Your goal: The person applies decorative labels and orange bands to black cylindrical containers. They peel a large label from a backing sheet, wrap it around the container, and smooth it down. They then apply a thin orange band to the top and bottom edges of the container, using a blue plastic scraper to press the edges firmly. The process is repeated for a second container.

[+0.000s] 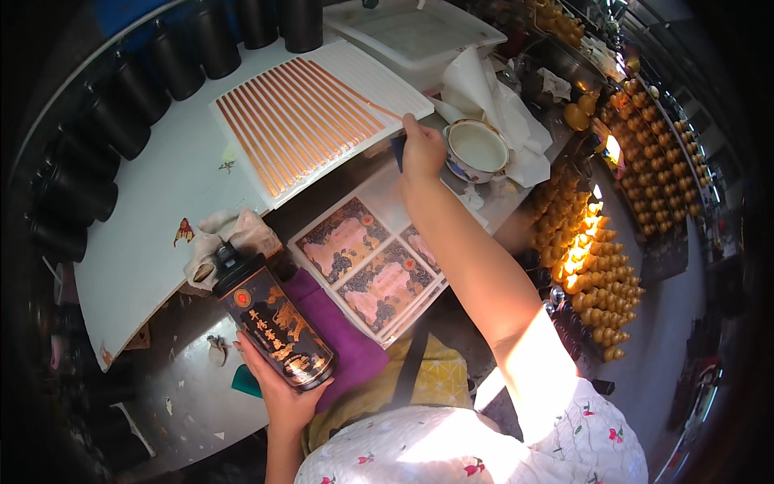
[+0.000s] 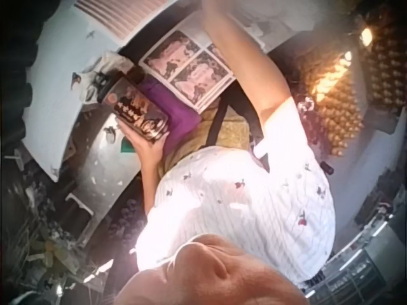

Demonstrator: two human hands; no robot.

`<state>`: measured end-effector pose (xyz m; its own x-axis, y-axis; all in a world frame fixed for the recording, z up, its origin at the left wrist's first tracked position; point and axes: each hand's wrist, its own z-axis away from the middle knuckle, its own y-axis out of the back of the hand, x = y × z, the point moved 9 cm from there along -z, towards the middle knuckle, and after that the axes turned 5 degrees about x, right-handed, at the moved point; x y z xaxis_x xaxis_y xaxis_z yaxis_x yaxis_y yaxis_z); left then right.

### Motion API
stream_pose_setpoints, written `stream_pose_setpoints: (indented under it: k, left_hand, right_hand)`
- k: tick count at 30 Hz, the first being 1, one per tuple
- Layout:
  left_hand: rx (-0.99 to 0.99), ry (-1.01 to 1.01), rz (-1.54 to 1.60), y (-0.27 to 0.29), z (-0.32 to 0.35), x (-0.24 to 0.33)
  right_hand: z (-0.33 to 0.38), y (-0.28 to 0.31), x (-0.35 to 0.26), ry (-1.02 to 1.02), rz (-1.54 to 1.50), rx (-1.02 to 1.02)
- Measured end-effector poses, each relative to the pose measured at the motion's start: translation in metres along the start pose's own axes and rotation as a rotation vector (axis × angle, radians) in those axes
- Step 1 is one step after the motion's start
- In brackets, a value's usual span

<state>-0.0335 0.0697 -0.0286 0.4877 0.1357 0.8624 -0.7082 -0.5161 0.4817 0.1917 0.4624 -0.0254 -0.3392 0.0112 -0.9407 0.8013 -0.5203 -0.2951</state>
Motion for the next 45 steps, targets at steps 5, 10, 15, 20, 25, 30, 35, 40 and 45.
stream_pose_setpoints:
  k: [5,10,15,20,25,30,35,40,45]
  left_hand:
    - [0.0,-0.091,-0.017,0.004,0.003,0.004]
    - [0.165,-0.172,-0.019,0.039,-0.012,0.02]
    - [0.294,-0.241,-0.102,0.078,-0.054,0.06]
    - [0.227,-0.529,0.035,0.07,-0.115,0.147]
    - [-0.247,-0.379,0.384,0.048,-0.12,0.173]
    - [-0.151,-0.027,0.481,0.078,-0.099,0.097]
    - [0.054,0.129,0.447,0.097,-0.096,0.04]
    - [0.237,0.044,0.25,0.096,-0.104,0.02]
    - [0.267,0.063,0.307,0.087,-0.106,0.012]
  right_hand:
    - [-0.009,0.012,-0.03,0.325,0.071,0.042]
    - [0.005,-0.027,-0.1,0.385,-0.178,-0.325]
    - [0.076,-0.062,-0.155,0.452,-0.004,-0.66]
    - [0.258,-0.072,-0.174,0.394,0.171,-1.553]
    - [0.288,-0.07,-0.188,0.316,0.059,-1.509]
    - [0.231,-0.057,-0.113,-0.181,-0.056,-1.304]
    - [0.202,-0.033,-0.059,-0.163,0.04,-1.028]
    - [0.181,-0.022,-0.037,-0.157,0.127,-0.86]
    - [0.166,-0.011,-0.026,-0.165,0.122,-0.79]
